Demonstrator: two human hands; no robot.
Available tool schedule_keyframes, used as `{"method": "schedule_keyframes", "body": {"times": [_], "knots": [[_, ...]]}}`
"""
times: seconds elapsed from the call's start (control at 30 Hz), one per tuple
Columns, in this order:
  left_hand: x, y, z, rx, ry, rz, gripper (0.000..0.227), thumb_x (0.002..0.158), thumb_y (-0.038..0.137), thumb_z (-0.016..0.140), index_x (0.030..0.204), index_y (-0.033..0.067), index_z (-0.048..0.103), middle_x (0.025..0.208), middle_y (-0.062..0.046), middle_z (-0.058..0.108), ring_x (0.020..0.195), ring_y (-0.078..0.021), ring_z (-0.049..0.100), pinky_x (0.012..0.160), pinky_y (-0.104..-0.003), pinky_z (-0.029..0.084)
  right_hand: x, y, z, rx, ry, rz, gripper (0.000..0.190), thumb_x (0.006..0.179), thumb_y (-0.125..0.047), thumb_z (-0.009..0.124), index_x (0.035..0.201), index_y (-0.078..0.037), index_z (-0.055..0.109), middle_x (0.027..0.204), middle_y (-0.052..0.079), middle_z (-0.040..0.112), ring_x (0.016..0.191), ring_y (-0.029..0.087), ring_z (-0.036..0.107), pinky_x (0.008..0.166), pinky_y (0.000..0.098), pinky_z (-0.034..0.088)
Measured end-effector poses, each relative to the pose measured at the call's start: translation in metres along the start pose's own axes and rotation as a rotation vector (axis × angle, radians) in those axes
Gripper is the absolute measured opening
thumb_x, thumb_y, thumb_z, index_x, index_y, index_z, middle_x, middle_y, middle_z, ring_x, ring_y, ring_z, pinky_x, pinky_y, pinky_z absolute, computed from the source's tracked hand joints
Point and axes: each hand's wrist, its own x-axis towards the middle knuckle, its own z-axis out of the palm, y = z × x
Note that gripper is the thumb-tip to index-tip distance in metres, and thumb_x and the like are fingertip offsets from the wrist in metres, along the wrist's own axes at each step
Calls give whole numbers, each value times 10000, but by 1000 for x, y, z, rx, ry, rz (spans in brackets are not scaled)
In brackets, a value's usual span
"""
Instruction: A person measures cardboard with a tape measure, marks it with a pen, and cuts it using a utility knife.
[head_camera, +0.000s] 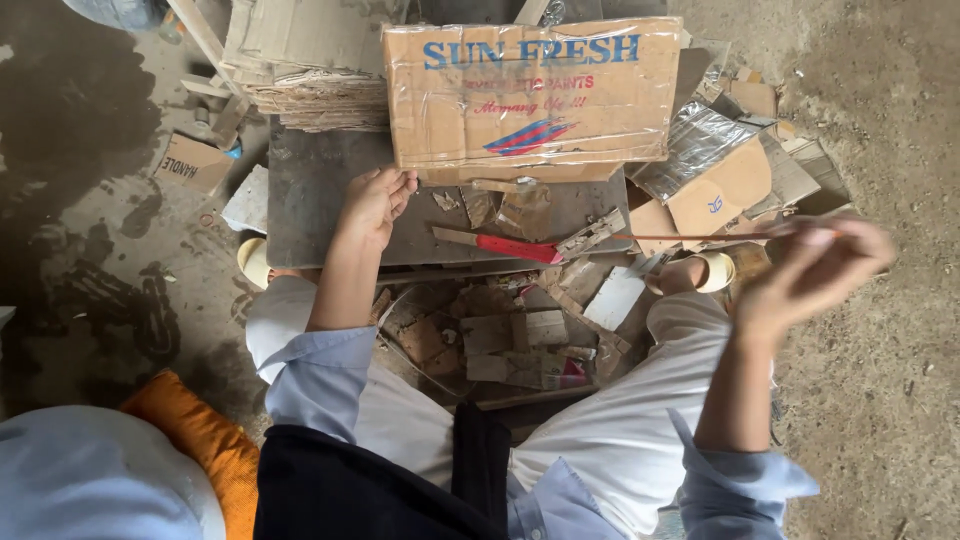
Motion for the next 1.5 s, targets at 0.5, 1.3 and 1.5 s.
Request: {"method": "schedule_keyframes", "body": {"times": [0.5, 1.3, 1.5], "knots": [[16, -9, -8, 19, -101, 15, 140, 966, 296, 660, 1061, 206, 613, 1014, 39, 776, 912, -69, 757, 739, -238, 398, -189, 11, 143, -733, -1020, -145, 711, 781, -274, 790, 1401, -74, 506, 887, 48, 758, 824, 205, 729, 644, 380, 624], [-76, -153, -62, 670, 31, 304, 245, 989, 303, 644, 980, 67, 709, 882, -49, 742, 859, -167, 713, 723, -317, 525, -3, 103, -131, -1254, -768, -497, 293, 1253, -394, 598, 1167, -199, 799, 612, -118, 570, 374, 8, 386, 335, 169, 257], [-99, -150, -63, 1015, 181, 258, 267, 988, 405, 564, 1162, 224, 655, 1087, 91, 780, 1081, -187, 699, 1091, -483, 291, -4, 77, -21, -996, -785, -420, 231, 1050, -243, 713, 1272, -285, 757, 776, -47, 631, 579, 102, 542, 451, 263, 324]]}}
